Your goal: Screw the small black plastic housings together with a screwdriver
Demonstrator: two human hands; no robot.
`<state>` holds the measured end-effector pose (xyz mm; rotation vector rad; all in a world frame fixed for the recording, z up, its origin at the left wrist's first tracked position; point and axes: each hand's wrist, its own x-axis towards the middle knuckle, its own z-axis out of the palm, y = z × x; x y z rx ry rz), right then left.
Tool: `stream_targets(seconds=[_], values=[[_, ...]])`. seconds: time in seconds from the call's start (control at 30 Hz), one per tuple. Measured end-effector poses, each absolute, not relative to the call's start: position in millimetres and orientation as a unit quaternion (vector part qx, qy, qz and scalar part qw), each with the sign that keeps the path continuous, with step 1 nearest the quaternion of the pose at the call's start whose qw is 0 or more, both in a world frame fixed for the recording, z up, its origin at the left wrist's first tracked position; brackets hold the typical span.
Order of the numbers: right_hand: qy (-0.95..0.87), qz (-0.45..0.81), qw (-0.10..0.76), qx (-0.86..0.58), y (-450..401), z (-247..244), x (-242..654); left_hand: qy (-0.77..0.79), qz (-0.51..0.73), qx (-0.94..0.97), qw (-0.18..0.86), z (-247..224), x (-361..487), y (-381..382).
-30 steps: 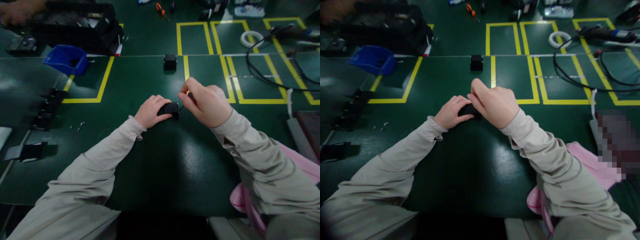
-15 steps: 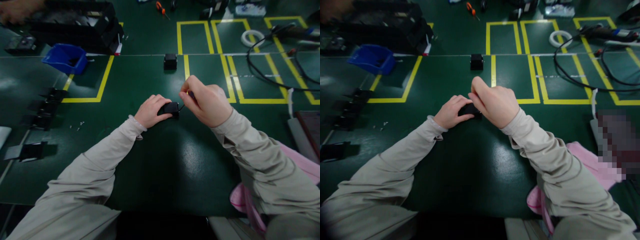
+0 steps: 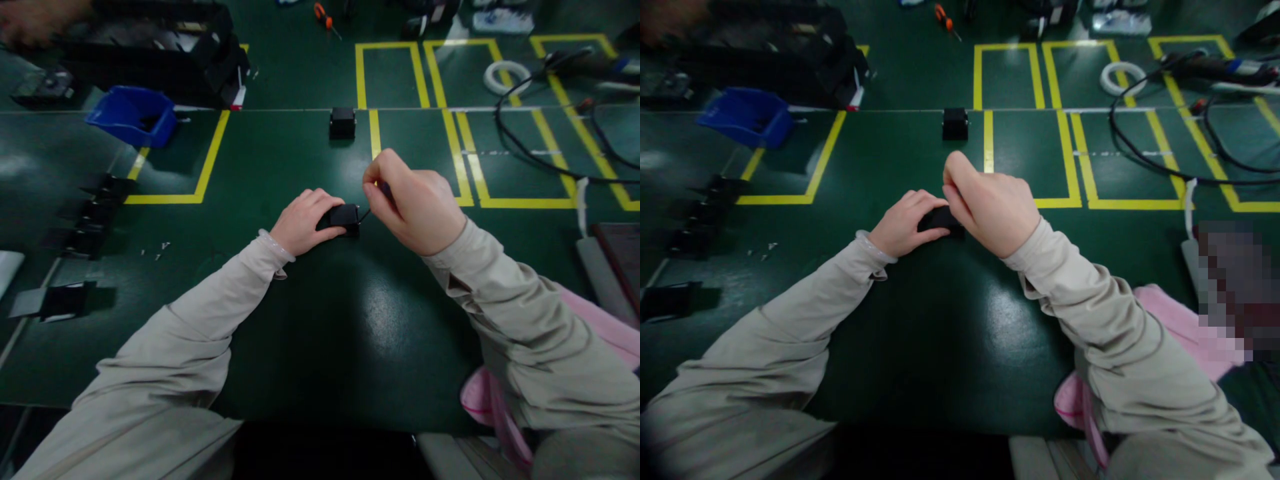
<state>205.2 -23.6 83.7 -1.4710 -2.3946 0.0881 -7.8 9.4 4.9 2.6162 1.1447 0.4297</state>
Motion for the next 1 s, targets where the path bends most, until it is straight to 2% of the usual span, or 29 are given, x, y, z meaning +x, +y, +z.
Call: stream_targets(seconds=[1.0], values=[[-0.835, 0.021, 0.153, -0.528, -21.9, 85.5, 206.4, 0.394, 0.148, 0.898, 0.126, 4.1, -8.2, 9.5]])
